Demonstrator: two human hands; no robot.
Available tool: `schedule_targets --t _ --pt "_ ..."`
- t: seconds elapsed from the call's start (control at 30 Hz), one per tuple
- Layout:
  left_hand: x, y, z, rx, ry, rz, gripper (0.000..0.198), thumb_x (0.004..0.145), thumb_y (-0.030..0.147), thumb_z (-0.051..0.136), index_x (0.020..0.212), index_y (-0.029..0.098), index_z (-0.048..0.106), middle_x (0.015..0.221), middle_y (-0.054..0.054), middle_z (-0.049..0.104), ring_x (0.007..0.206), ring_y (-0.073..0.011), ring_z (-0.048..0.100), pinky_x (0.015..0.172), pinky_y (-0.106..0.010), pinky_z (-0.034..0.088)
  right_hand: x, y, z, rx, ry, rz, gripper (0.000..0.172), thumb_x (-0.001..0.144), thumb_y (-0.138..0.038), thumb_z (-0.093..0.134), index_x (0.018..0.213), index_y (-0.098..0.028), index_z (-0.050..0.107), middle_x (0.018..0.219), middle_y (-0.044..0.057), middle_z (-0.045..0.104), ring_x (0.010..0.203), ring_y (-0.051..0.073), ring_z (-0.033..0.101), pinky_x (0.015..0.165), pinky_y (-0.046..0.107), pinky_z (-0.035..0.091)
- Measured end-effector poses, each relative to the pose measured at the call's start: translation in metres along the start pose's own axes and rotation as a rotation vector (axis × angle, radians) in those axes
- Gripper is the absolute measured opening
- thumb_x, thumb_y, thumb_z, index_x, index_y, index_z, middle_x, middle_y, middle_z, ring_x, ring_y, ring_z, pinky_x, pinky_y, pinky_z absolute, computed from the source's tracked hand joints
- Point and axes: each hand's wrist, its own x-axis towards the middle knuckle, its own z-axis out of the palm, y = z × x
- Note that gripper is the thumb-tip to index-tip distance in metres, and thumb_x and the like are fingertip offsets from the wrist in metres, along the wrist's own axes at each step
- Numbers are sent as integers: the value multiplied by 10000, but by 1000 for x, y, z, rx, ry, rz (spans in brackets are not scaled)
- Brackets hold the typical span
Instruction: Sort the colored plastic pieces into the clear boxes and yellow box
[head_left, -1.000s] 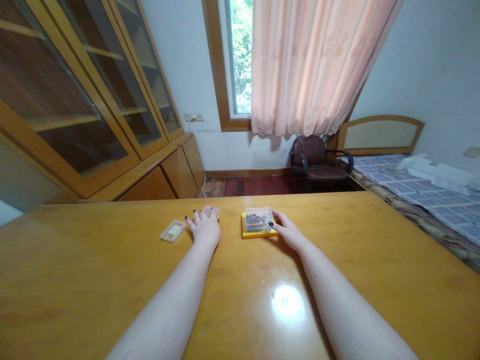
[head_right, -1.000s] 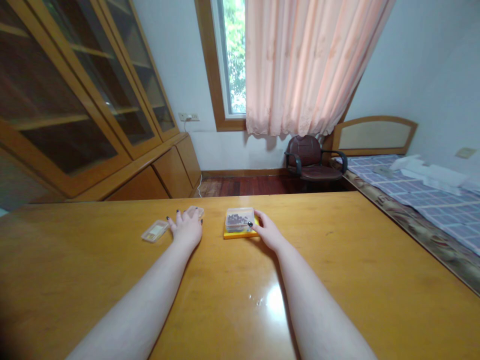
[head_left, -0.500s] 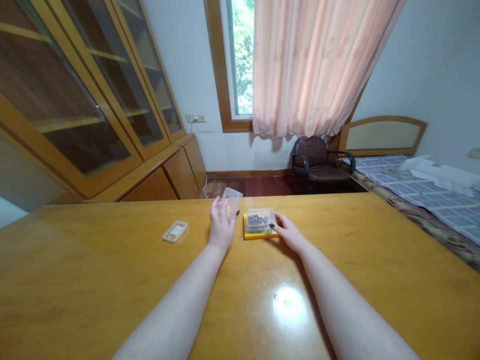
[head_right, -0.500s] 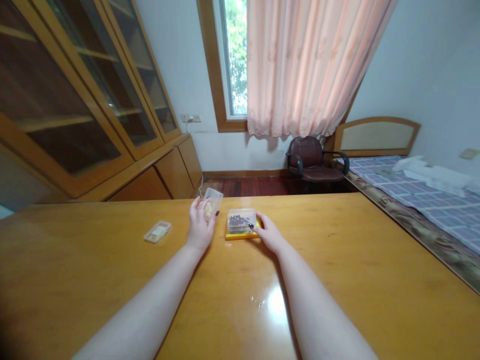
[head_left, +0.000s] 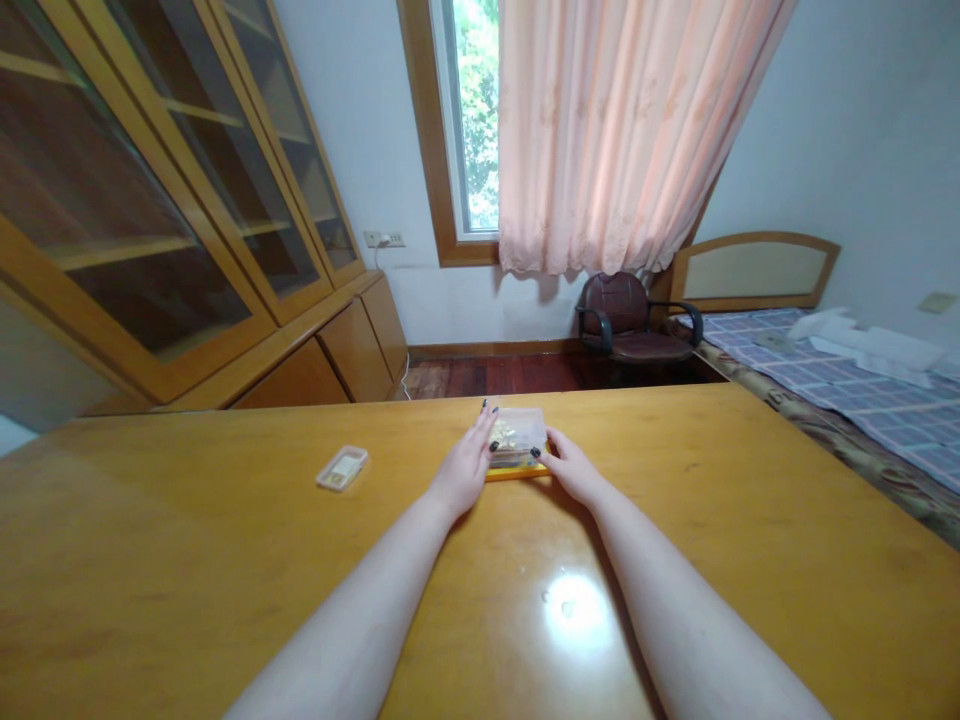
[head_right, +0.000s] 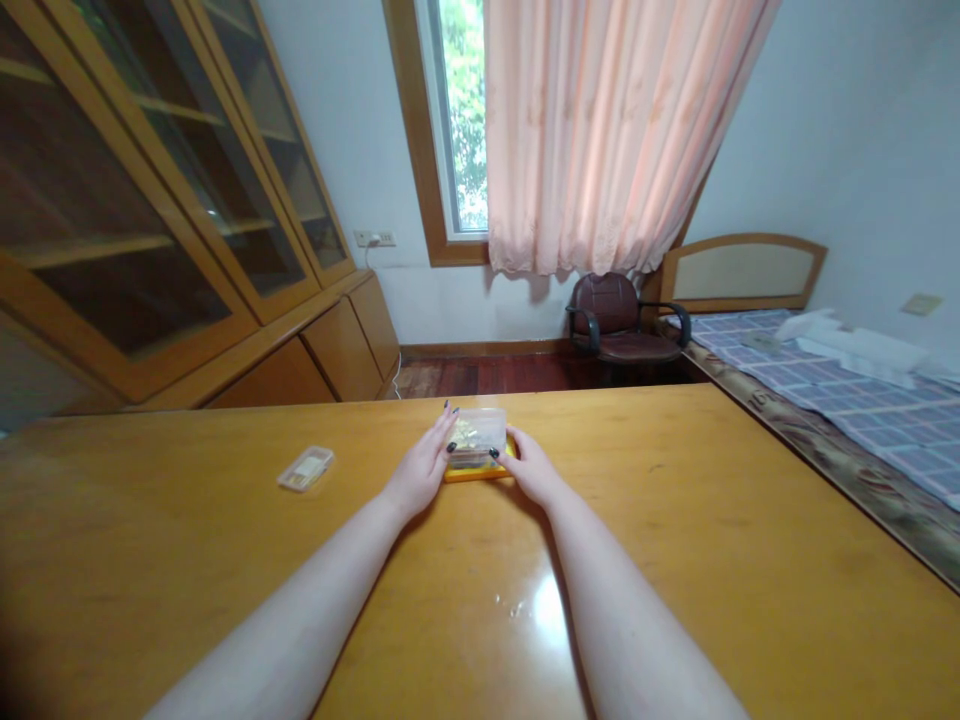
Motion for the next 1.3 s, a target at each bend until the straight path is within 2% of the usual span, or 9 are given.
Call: schedule_targets --t 0.17,0.3,0.4,0.53,0.67,0.87,1.0,1.13,1.3 --pt "-1 7 7 76 -7 25 501 879 220 296 1373 207 213 1436 -65 240 1318 -173 213 1083 -391 222 -1 -8 1 -4 -12 -6 435 757 -350 565 1161 -204 498 1194 74 550 1107 234 489 992 443 318" --pt "3 3 -14 296 58 -33 508 860 319 363 1346 200 279 1424 -79 268 1305 -219 241 1081 -440 177 -2 -12 0 -22 -13 -10 419 755 -332 567 1153 -215 506 1197 65 547 1117 231 483 996 438 316" --pt "2 -26 -47 485 97 -354 479 850 387 359 1283 185 390 1361 -124 369 1246 -267 337 1028 -459 261 -2 -12 0 -4 -21 2 406 751 -325 573 1140 -225 511 1194 60 551 1120 233 484 993 444 324" --pt "-14 -82 -73 676 141 -1089 626 773 511 422 1255 112 419 1359 -241 309 1234 -455 247 888 -682 219 -1 -10 0 3 -23 10 435 739 -342 589 1148 -219 502 1198 66 550 1119 240 486 991 458 325" --pt "-24 -98 -61 654 72 -1245 613 768 459 444 1300 168 359 1399 -228 234 1234 -483 202 750 -695 307 -1 -10 -1 3 -20 3 436 734 -347 596 1143 -222 505 1199 69 548 1120 242 487 998 460 317" --pt "-12 -58 -39 650 -40 -876 454 837 244 313 1276 169 399 1150 -208 512 1038 -345 479 771 -523 419 -1 -10 -1 10 -14 7 433 730 -339 601 1138 -226 513 1192 68 553 1118 242 489 992 448 321" --pt "-1 -33 -60 661 118 -728 432 838 289 360 1250 174 421 1165 -175 511 1035 -336 475 768 -507 433 -1 -10 0 7 -5 17 433 728 -325 603 1138 -222 510 1189 67 554 1112 236 494 992 440 322" --pt "18 7 -78 518 289 -362 579 806 323 487 1331 183 287 1252 -123 474 1122 -274 431 923 -414 379 0 -7 0 8 -22 -1 431 728 -320 602 1137 -221 510 1181 72 560 1105 245 499 983 451 332" --pt "44 55 -48 347 109 -14 508 797 309 526 1281 263 379 1288 -49 466 1171 -234 405 985 -400 309 0 -4 1 32 -30 -28 464 727 -308 607 1168 -228 487 1213 71 537 1124 238 484 994 441 322"
